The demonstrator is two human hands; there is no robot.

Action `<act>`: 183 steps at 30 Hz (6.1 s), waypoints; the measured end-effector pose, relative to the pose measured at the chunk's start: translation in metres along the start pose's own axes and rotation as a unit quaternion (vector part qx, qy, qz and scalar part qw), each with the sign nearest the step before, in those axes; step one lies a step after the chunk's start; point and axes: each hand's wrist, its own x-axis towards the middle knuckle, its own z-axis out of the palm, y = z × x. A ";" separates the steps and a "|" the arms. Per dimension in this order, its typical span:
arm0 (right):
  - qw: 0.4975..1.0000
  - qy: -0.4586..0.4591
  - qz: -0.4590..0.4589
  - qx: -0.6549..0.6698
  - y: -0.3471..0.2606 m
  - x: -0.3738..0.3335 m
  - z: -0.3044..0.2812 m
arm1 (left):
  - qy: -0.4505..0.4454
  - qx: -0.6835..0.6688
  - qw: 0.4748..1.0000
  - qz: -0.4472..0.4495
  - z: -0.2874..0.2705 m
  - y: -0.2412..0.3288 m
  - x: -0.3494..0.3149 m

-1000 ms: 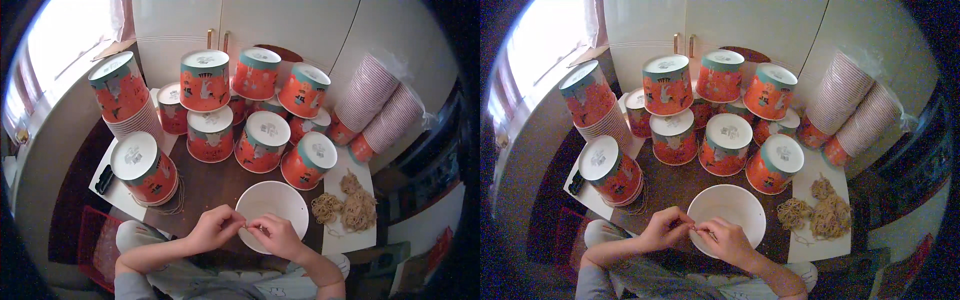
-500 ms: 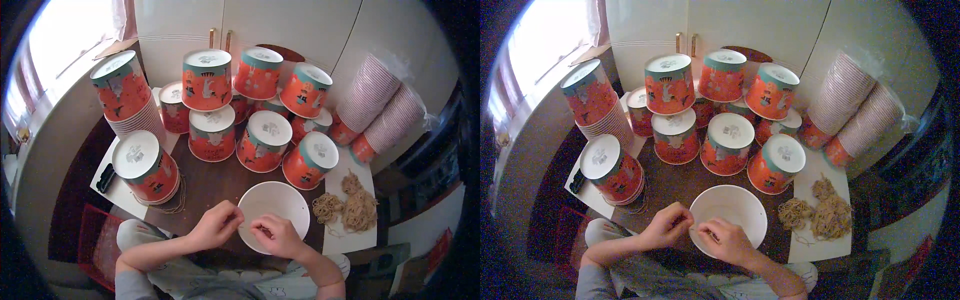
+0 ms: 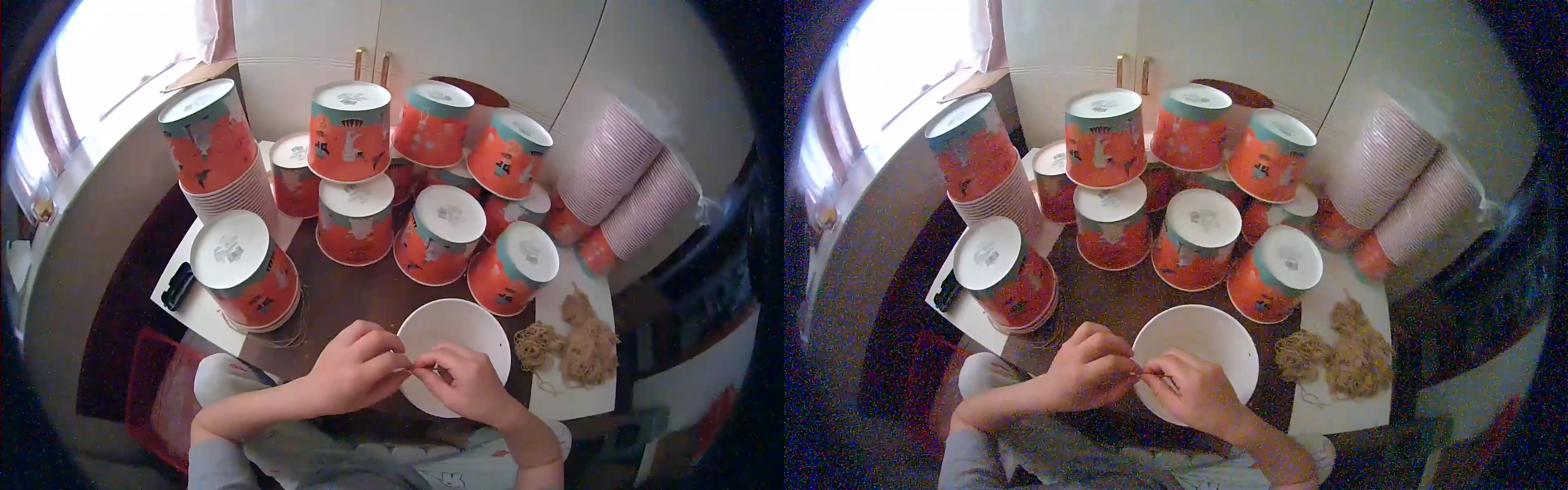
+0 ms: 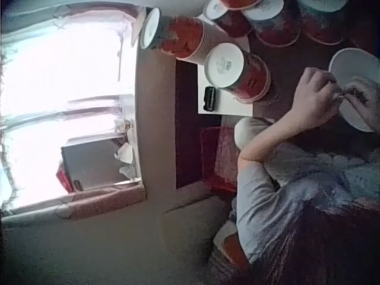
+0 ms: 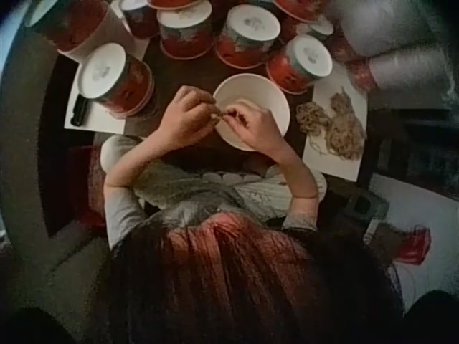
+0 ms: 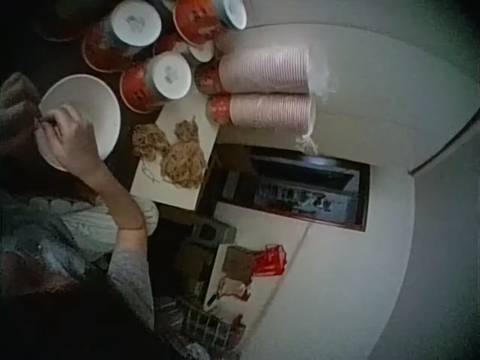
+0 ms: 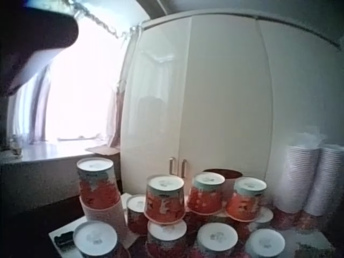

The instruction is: Tying thin strings onto the handles of decorative paper buckets.

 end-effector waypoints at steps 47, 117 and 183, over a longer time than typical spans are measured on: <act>0.916 0.036 0.060 0.395 -0.008 0.003 -0.017 | -0.173 -0.245 0.951 -0.074 0.015 -0.051 -0.009; 0.990 0.051 0.110 0.070 0.012 -0.039 -0.067 | -0.244 -0.417 0.833 -0.270 0.035 0.019 0.043; 0.975 -0.021 0.219 -0.024 0.071 0.002 -0.015 | -0.188 -0.165 0.946 -0.206 0.059 -0.035 0.033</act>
